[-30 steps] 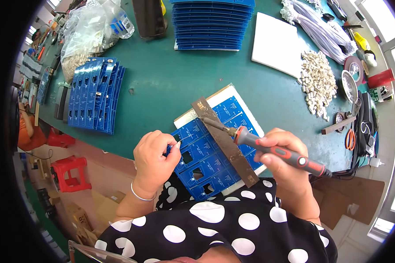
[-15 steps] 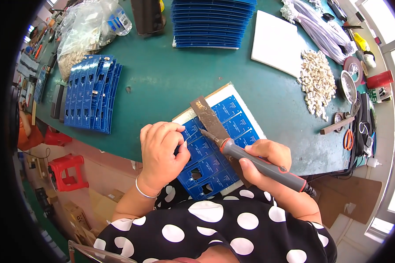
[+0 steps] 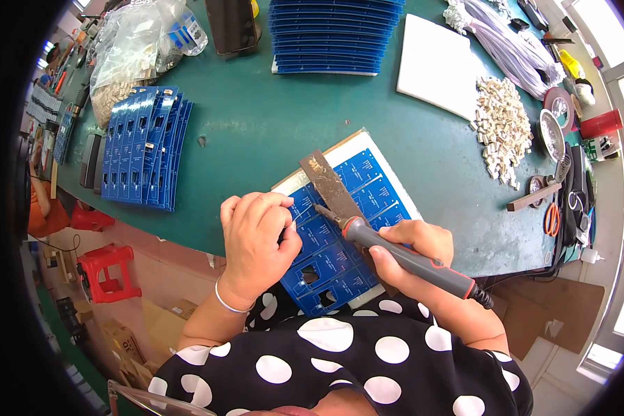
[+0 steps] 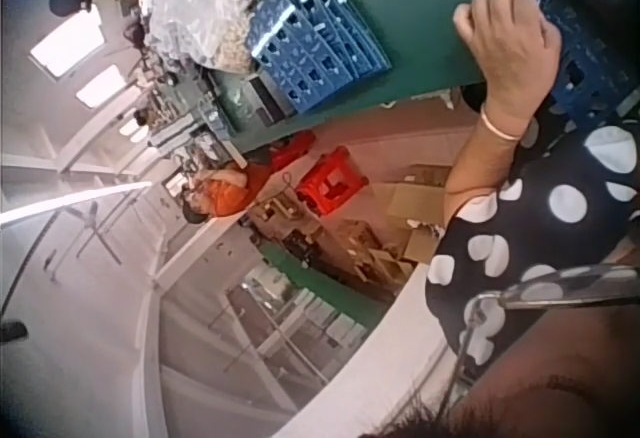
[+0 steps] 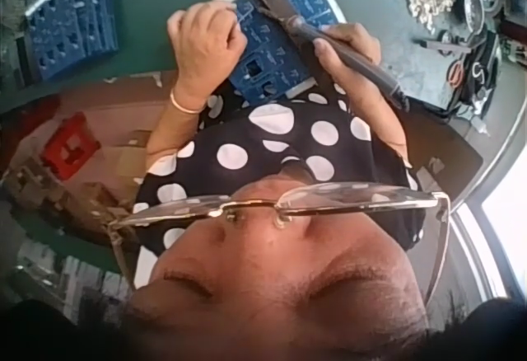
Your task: The person places a circuit board onto a base block, secures it with a metal bar, and solders components onto the board using a soldering iron and solder wire.
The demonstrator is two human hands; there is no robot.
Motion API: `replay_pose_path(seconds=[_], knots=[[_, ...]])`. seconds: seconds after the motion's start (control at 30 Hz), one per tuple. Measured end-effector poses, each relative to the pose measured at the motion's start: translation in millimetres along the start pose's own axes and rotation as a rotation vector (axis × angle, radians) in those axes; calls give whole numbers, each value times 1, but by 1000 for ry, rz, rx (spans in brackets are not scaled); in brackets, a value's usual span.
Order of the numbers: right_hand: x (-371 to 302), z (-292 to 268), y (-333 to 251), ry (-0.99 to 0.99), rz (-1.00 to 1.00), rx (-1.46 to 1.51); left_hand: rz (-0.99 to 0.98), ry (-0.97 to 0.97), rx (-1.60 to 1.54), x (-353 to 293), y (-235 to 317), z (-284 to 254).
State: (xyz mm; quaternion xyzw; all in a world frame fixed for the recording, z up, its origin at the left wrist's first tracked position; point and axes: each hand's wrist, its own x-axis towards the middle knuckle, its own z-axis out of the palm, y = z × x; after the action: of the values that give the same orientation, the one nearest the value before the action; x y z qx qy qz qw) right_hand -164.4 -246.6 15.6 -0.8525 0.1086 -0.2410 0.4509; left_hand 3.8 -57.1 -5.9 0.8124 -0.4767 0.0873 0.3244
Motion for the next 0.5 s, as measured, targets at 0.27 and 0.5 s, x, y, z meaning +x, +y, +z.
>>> replay_pose_path(seconds=[0.27, 0.5], knots=[[3, -1, 2, -16, -34, -6, 5, -9, 25, 2, -1, 2], [9, -1, 7, -30, -58, -41, 8, -12, 45, 6, -2, 4]])
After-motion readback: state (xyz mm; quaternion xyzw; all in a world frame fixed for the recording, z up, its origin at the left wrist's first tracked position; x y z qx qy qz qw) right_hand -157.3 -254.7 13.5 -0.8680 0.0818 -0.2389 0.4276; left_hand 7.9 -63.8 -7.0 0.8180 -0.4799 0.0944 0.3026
